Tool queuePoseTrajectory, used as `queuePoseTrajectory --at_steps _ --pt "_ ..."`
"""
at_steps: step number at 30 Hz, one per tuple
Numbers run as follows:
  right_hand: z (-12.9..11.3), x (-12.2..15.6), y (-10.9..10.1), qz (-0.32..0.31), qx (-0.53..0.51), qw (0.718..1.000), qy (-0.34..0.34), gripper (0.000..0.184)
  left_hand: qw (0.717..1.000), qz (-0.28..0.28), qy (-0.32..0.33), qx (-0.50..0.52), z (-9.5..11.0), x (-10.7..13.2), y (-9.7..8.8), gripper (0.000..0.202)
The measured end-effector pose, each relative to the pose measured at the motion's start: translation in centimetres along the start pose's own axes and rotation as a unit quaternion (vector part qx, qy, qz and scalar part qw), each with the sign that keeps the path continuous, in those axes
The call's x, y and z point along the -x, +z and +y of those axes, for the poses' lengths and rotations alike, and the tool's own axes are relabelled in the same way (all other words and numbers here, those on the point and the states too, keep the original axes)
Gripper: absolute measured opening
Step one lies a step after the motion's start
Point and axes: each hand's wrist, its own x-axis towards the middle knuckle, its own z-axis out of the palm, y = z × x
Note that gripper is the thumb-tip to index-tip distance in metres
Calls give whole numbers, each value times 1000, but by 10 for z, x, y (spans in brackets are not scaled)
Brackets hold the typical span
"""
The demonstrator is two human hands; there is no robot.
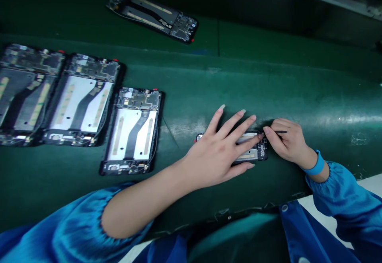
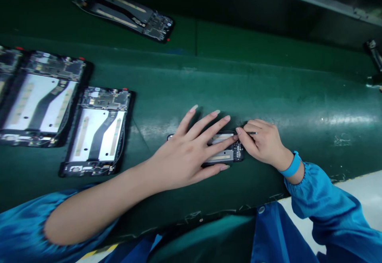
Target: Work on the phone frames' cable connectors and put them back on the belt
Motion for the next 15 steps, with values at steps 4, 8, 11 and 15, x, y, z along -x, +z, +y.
queuePoseTrajectory --at_steps 4,8,11,15 --pt "-2 -4 -3 -13 -31 996 79 47 1000 5 -2 14 -1 -1 0 56" --pt "-2 -24 -20 -83 -161 953 245 46 998 17 -37 46 -2 -3 1 54" --pt "-3 -40 -31 -250 -226 869 361 38 997 26 -52 45 0 -3 3 54" --pt "-7 -51 -33 -302 -210 835 409 33 998 50 -26 38 1 -1 5 52"
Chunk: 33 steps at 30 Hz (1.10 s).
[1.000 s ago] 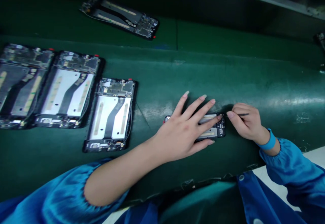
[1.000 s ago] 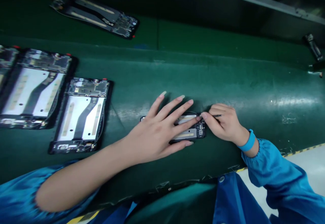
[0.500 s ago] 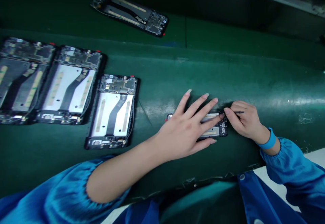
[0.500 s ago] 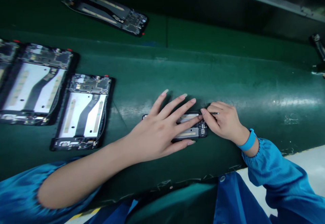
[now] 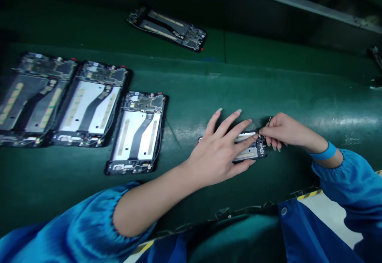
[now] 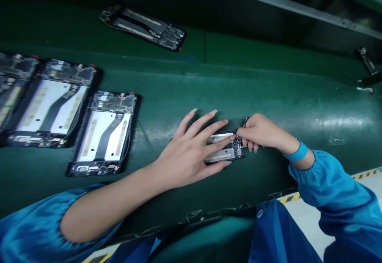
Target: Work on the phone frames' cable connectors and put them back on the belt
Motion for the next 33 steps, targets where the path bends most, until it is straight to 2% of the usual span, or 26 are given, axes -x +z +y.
queuePoseTrajectory --at_steps 6,10,12,14,17,19,22,26,33 --pt "-5 -2 1 -29 7 999 27 36 1000 19 5 -22 1 1 4 50" --pt "-8 -3 4 -34 15 998 44 39 1000 8 15 10 3 1 -1 46" --pt "-7 -4 5 -40 12 998 42 38 999 3 7 36 -3 2 -13 38" --pt "-4 -6 6 -48 10 998 36 38 998 -10 -38 54 -16 3 -32 32" --pt "1 -9 6 -60 12 998 35 37 986 -86 -114 89 -43 4 -59 28" --pt "3 -11 4 -68 9 997 39 37 974 -130 -127 138 -57 4 -67 26" --pt "4 -12 3 -71 3 997 38 36 967 -120 -130 182 -66 5 -63 23" --pt "6 -12 2 -72 -5 996 43 34 968 -104 -134 184 -64 5 -53 20" --pt "13 -14 3 -68 -18 997 24 33 966 -115 -132 190 -64 2 -54 25"
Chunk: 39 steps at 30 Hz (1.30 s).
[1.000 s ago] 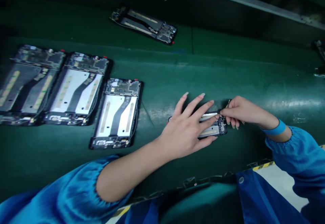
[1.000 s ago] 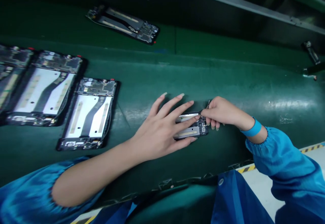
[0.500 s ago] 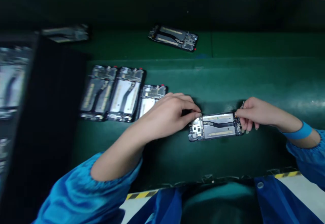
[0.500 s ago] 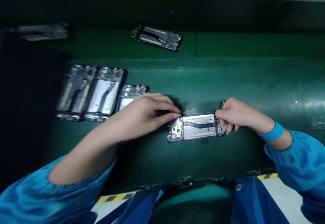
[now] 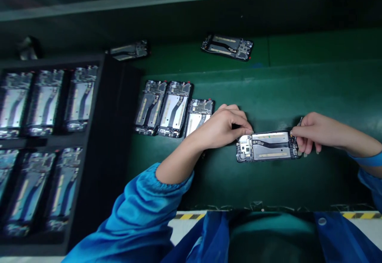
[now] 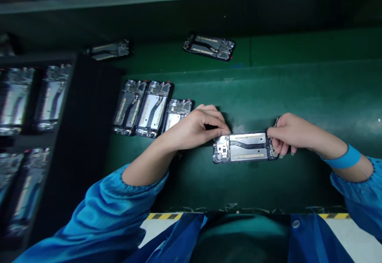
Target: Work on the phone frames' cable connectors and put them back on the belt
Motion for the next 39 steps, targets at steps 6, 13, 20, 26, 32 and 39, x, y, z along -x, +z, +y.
queuePoseTrajectory --at_steps 6,13,20,26,32,39 --pt "-3 1 0 4 9 1000 8 34 1000 -13 19 -4 -4 -4 -1 23" --pt "-4 0 2 4 11 1000 9 35 999 -18 27 6 -6 -7 -3 22" --pt "-6 0 3 10 4 1000 9 34 996 -38 62 -46 6 -20 -3 15" --pt "-11 1 5 11 16 1000 7 34 993 -47 74 -84 25 -45 10 17" --pt "-7 -3 8 15 5 1000 -3 33 985 -63 79 -139 51 -74 24 24" --pt "2 -4 6 14 -32 998 -58 33 987 -40 -6 -157 56 -51 30 11"
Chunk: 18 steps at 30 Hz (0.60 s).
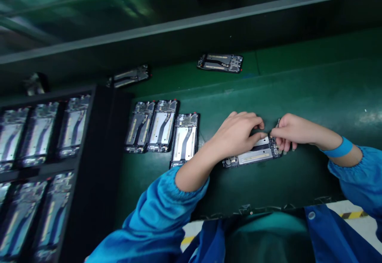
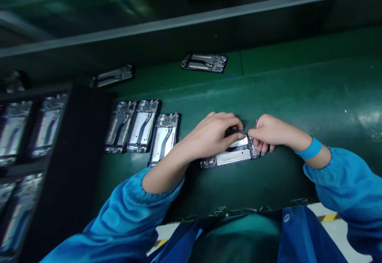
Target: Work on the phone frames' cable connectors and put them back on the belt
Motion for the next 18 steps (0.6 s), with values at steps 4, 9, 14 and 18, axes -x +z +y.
queuePoseTrajectory --at_steps 4,9,14,18 --pt "11 16 -11 92 -80 983 -135 30 998 24 -50 -15 0 17 10 11" --pt "18 29 -4 248 -48 932 -259 27 991 69 -57 99 10 22 14 9" --pt "14 22 19 187 -18 947 -260 21 965 200 -57 160 23 28 16 12" --pt "14 22 22 188 -25 941 -281 22 956 240 -54 158 26 31 21 12"
